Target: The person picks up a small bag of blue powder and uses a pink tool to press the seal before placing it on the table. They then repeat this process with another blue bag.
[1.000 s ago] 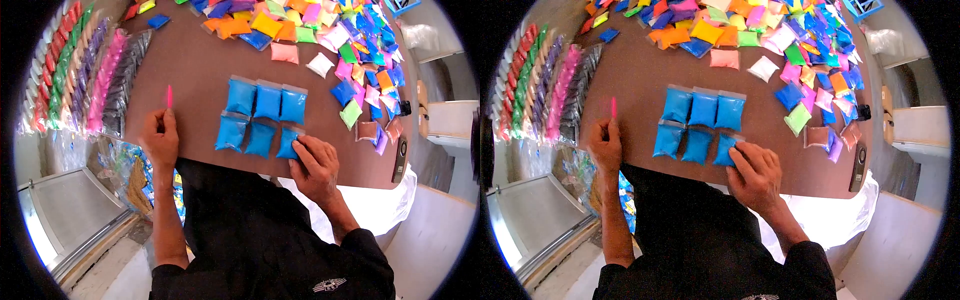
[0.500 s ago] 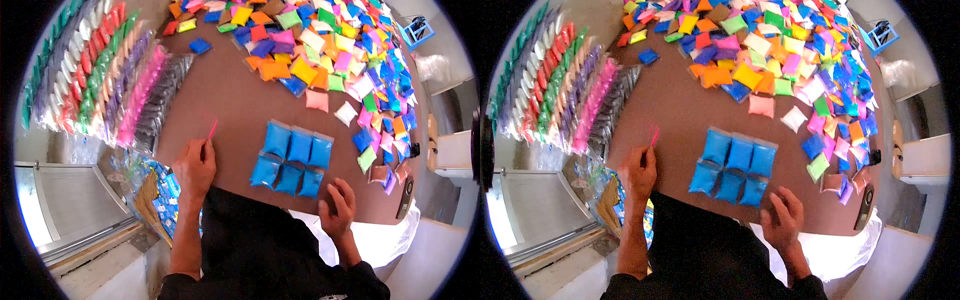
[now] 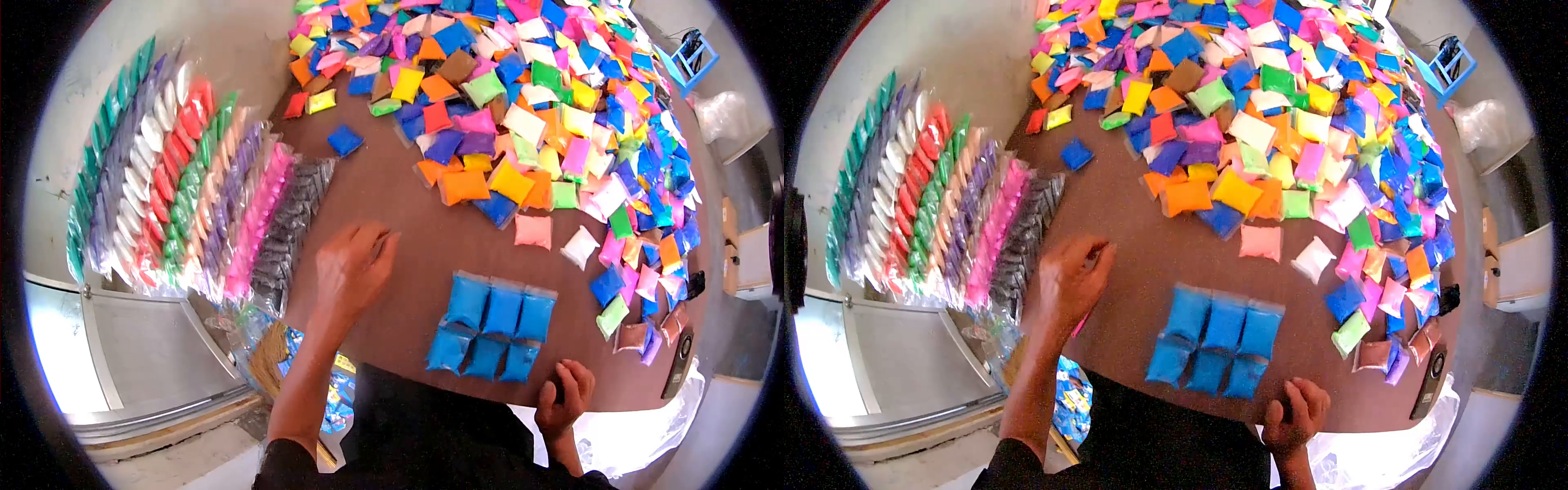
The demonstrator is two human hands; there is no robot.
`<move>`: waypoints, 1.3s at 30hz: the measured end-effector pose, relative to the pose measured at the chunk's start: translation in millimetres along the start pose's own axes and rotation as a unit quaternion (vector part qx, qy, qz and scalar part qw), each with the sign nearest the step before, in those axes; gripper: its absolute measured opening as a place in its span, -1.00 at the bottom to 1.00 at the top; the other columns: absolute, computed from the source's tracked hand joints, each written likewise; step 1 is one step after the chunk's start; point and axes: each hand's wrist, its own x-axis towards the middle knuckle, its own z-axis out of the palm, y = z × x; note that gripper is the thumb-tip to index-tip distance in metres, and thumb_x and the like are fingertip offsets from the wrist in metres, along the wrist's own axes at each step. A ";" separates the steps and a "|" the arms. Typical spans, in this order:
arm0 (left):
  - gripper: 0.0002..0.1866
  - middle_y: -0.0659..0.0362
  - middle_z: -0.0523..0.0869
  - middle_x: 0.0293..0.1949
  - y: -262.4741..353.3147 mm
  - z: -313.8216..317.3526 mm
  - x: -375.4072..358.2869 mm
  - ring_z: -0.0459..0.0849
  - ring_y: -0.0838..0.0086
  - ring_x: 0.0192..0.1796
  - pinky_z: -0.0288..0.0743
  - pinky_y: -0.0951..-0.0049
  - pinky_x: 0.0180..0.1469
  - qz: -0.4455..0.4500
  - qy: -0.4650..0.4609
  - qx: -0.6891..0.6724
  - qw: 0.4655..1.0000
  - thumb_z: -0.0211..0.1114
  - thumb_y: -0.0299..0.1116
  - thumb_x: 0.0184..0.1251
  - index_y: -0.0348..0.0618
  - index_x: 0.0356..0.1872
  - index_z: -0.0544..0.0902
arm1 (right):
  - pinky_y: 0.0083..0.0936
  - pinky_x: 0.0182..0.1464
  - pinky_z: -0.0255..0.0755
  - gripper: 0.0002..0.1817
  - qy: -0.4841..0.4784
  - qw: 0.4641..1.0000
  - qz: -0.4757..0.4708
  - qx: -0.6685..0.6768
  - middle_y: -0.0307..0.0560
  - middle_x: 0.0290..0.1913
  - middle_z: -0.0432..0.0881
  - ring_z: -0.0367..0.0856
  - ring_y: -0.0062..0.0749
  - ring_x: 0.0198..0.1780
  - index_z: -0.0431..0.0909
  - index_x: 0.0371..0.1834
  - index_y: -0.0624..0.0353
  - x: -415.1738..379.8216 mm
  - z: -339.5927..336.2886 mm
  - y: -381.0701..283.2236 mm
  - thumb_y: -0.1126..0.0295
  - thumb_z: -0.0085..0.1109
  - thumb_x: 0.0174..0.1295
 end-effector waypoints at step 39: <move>-0.49 -0.05 0.78 -0.24 -25.9 139.0 216.0 0.77 0.12 -0.20 0.62 0.16 -0.15 -0.091 -0.015 -0.001 0.996 0.58 -0.13 0.05 -0.30 -0.06 0.75 | -0.09 0.09 0.56 -0.68 -0.010 0.999 -0.029 0.020 0.07 -0.01 0.71 0.69 0.00 -0.02 0.71 0.05 0.18 27.3 -16.0 -3.9 0.35 0.38 0.25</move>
